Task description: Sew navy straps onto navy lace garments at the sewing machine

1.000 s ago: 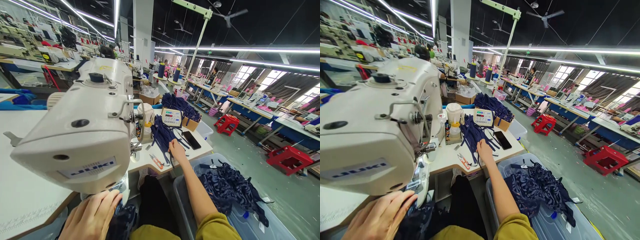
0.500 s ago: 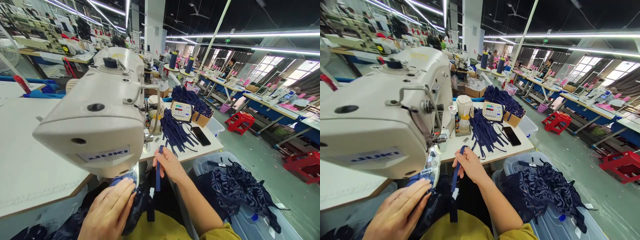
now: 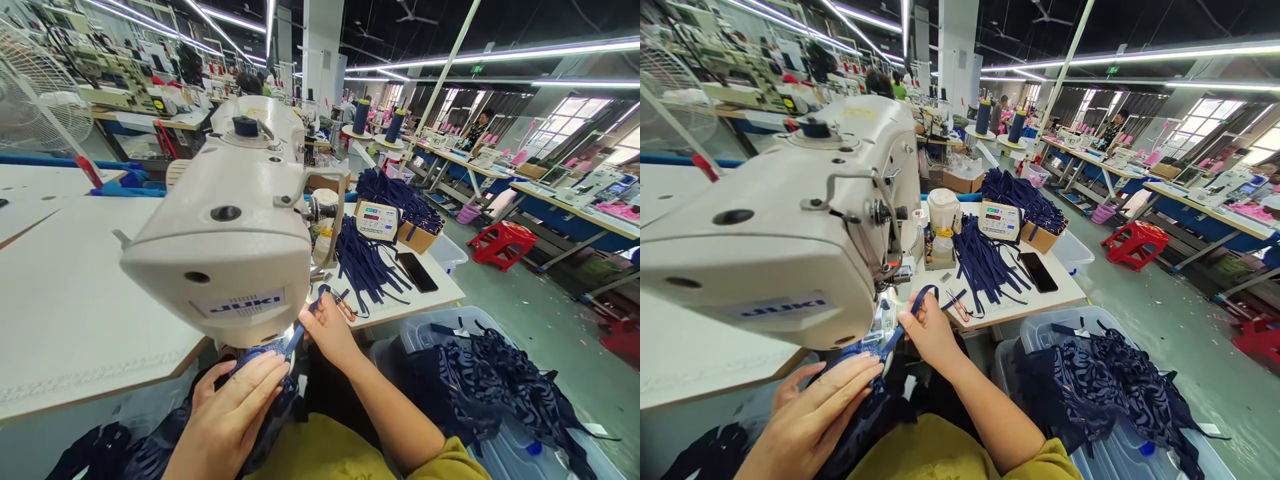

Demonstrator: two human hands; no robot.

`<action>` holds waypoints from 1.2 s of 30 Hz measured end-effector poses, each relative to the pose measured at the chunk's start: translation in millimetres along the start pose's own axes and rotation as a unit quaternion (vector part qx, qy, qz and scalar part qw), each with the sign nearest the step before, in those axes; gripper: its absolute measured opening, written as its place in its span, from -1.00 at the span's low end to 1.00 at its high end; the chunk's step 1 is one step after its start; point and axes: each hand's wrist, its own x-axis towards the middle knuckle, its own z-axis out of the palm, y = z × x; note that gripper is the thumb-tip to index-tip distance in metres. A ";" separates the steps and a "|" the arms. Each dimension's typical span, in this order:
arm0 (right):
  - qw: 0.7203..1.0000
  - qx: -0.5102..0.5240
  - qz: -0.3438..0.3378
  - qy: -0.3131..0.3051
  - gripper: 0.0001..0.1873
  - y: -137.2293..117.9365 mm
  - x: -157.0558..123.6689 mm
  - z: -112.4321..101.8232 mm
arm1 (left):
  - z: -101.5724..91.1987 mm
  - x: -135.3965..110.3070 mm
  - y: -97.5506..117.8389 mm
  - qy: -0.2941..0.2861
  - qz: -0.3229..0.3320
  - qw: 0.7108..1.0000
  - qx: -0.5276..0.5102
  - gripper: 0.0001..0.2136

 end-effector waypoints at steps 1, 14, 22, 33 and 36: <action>1.000 0.012 0.011 -0.021 -0.74 -0.3 -3.4 0.6 | -0.8 1.5 0.6 0.000 0.004 1.000 0.018 -0.70; 0.991 0.068 0.087 -0.075 -0.63 6.6 -18.4 9.7 | -0.5 -7.3 -10.2 -0.006 -0.106 0.989 -0.099 -0.74; 0.988 0.092 0.111 -0.047 -0.60 -3.4 -21.2 15.2 | -4.1 2.1 -12.3 -0.045 -0.004 0.996 -0.081 -0.63; 0.990 0.067 0.103 -0.068 -0.65 -7.1 -21.9 10.7 | -11.0 9.3 -18.2 -0.075 0.081 0.994 -0.009 -0.66; 0.992 0.016 0.075 -0.099 -0.71 -4.6 -18.3 3.4 | -11.5 13.6 -18.8 -0.074 0.093 0.993 0.013 -0.69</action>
